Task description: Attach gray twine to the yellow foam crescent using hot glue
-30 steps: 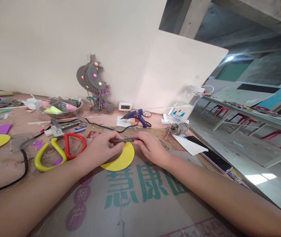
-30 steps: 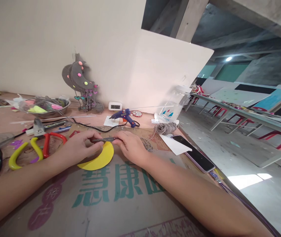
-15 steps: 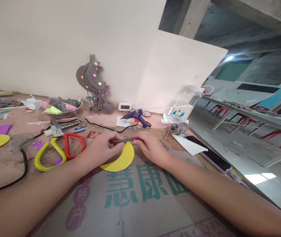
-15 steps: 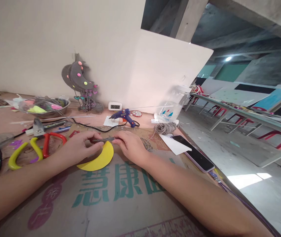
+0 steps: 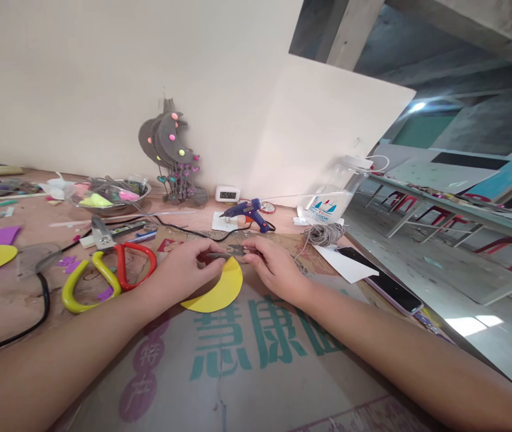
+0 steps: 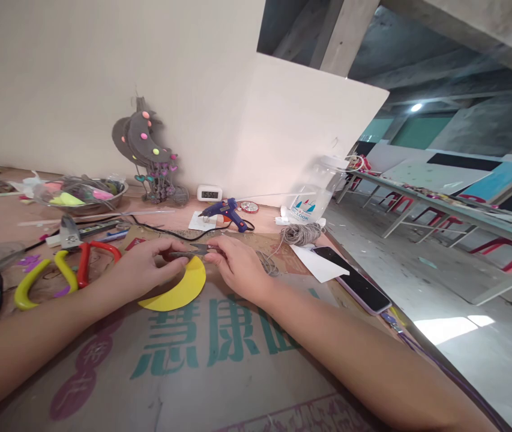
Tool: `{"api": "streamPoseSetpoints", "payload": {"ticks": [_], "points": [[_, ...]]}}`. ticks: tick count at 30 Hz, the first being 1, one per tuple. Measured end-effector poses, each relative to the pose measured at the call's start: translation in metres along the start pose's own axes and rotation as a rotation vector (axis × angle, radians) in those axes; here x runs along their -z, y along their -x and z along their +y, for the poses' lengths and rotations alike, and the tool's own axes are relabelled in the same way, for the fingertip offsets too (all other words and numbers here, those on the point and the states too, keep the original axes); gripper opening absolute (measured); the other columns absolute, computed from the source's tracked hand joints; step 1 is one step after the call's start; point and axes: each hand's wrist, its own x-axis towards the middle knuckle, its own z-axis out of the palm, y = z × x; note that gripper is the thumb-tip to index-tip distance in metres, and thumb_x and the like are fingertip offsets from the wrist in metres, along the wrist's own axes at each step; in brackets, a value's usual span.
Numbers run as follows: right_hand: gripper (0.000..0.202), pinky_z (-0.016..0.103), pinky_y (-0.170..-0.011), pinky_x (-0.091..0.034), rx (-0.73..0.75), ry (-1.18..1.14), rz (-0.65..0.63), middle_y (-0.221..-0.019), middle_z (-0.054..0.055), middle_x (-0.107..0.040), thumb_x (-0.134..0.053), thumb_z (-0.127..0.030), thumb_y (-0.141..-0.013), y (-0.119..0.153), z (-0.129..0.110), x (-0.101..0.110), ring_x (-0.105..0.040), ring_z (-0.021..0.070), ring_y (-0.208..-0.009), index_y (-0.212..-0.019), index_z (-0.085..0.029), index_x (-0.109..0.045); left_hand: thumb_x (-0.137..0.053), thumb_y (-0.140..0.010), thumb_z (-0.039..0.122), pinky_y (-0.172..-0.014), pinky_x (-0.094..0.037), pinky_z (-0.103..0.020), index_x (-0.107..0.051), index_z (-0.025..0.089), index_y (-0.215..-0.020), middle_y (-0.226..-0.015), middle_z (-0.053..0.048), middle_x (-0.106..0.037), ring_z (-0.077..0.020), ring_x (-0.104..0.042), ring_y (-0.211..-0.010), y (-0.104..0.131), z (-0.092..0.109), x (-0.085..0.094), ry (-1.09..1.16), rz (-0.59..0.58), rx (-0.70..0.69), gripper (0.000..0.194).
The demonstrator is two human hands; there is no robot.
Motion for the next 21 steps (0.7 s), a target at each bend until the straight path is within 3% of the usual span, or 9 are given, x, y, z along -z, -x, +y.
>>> {"api": "streamPoseSetpoints", "payload": {"ticks": [5, 11, 15, 17, 21], "points": [[0.024, 0.029, -0.074, -0.045, 0.065, -0.076, -0.024, -0.098, 0.007, -0.063, -0.041, -0.032, -0.091, 0.002, -0.004, 0.004, -0.058, 0.0165, -0.085, -0.107, -0.017, -0.053, -0.050, -0.079, 0.036, -0.057, -0.042, -0.022, -0.063, 0.022, -0.102, -0.073, 0.001, -0.065, -0.0139, -0.057, -0.064, -0.003, -0.002, 0.002, 0.028, 0.023, -0.011, 0.030], [0.025, 0.028, -0.070, -0.043, 0.292, -0.055, -0.095, -0.082, 0.005, -0.063, -0.042, -0.034, -0.091, 0.005, -0.014, 0.012, -0.055, 0.0151, -0.073, -0.103, -0.016, -0.054, -0.047, -0.081, 0.039, -0.073, -0.045, -0.026, -0.065, 0.023, -0.096, -0.093, 0.000, -0.068, -0.0173, -0.060, -0.084, -0.005, -0.006, 0.006, 0.047, 0.088, 0.016, 0.028], [0.029, 0.030, -0.071, -0.041, 0.409, -0.019, -0.132, -0.081, 0.007, -0.063, -0.043, -0.041, -0.089, 0.006, -0.019, 0.013, -0.055, 0.0168, -0.075, -0.097, -0.016, -0.055, -0.047, -0.082, 0.037, -0.079, -0.045, -0.028, -0.063, 0.023, -0.098, -0.093, 0.000, -0.067, -0.0178, -0.061, -0.087, -0.008, -0.012, 0.005, 0.102, 0.144, 0.045, 0.027], [0.026, 0.031, -0.074, -0.041, 0.353, -0.013, -0.088, -0.085, 0.008, -0.063, -0.044, -0.040, -0.089, 0.006, -0.019, 0.012, -0.055, 0.0178, -0.080, -0.093, -0.017, -0.055, -0.048, -0.082, 0.038, -0.077, -0.046, -0.029, -0.060, 0.022, -0.104, -0.092, -0.001, -0.067, -0.0177, -0.062, -0.085, -0.009, -0.014, 0.004, 0.175, 0.163, 0.051, 0.030], [0.021, 0.028, -0.068, -0.042, -0.038, -0.088, -0.015, -0.084, 0.005, -0.061, -0.050, -0.037, -0.085, 0.003, -0.016, 0.007, -0.054, 0.0160, -0.077, -0.092, -0.017, -0.053, -0.050, -0.082, 0.039, -0.076, -0.047, -0.029, -0.057, 0.021, -0.110, -0.093, -0.003, -0.067, -0.0177, -0.062, -0.086, -0.008, -0.012, 0.005, 0.241, 0.183, 0.039, 0.035]]}}
